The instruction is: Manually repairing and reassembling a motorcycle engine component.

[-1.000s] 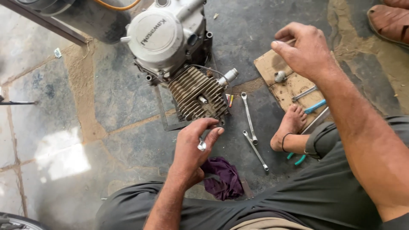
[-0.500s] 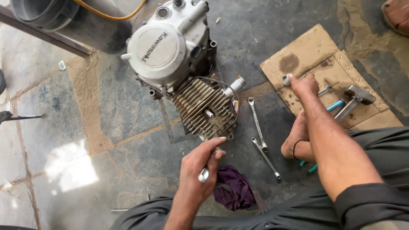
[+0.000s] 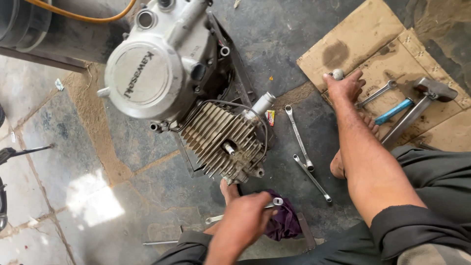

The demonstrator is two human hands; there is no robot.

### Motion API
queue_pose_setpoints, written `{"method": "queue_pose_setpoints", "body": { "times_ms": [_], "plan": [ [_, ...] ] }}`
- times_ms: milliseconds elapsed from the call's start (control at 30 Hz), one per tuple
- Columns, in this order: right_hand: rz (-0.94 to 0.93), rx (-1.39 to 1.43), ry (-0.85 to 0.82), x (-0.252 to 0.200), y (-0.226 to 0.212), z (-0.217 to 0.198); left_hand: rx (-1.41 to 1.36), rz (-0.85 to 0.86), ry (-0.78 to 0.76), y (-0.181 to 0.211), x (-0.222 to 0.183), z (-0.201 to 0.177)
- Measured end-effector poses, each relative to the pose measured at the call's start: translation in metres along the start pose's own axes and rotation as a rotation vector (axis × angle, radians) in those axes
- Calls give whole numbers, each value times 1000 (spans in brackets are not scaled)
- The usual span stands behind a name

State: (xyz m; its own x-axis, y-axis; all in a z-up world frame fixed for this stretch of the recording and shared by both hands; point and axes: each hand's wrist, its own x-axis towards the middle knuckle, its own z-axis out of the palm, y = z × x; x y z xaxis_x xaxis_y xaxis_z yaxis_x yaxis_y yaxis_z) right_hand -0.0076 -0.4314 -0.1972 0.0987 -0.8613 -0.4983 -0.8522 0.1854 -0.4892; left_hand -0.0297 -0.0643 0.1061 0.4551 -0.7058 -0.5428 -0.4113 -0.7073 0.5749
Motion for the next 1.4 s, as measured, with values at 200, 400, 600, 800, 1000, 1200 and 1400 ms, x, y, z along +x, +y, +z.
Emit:
{"method": "queue_pose_setpoints", "body": {
  "times_ms": [200,400,600,800,1000,1200,1400],
  "plan": [
    [-23,-56,41,11,-1,19,184,10,-247,-47,46,83],
    [-171,-176,128,21,4,48,252,-106,-211,-64,60,78],
    [-313,-282,262,33,17,67,182,-114,-176,-63,67,79],
    [-375,-215,206,32,26,66,184,-138,-245,-62,71,86],
    [-478,-237,218,48,42,83,194,-134,-226,-47,78,76],
    [-576,-323,200,33,27,52,251,-110,-232,-30,82,71],
    [-491,-114,4,6,10,29,190,-70,-200,-32,78,69]
  ]
}}
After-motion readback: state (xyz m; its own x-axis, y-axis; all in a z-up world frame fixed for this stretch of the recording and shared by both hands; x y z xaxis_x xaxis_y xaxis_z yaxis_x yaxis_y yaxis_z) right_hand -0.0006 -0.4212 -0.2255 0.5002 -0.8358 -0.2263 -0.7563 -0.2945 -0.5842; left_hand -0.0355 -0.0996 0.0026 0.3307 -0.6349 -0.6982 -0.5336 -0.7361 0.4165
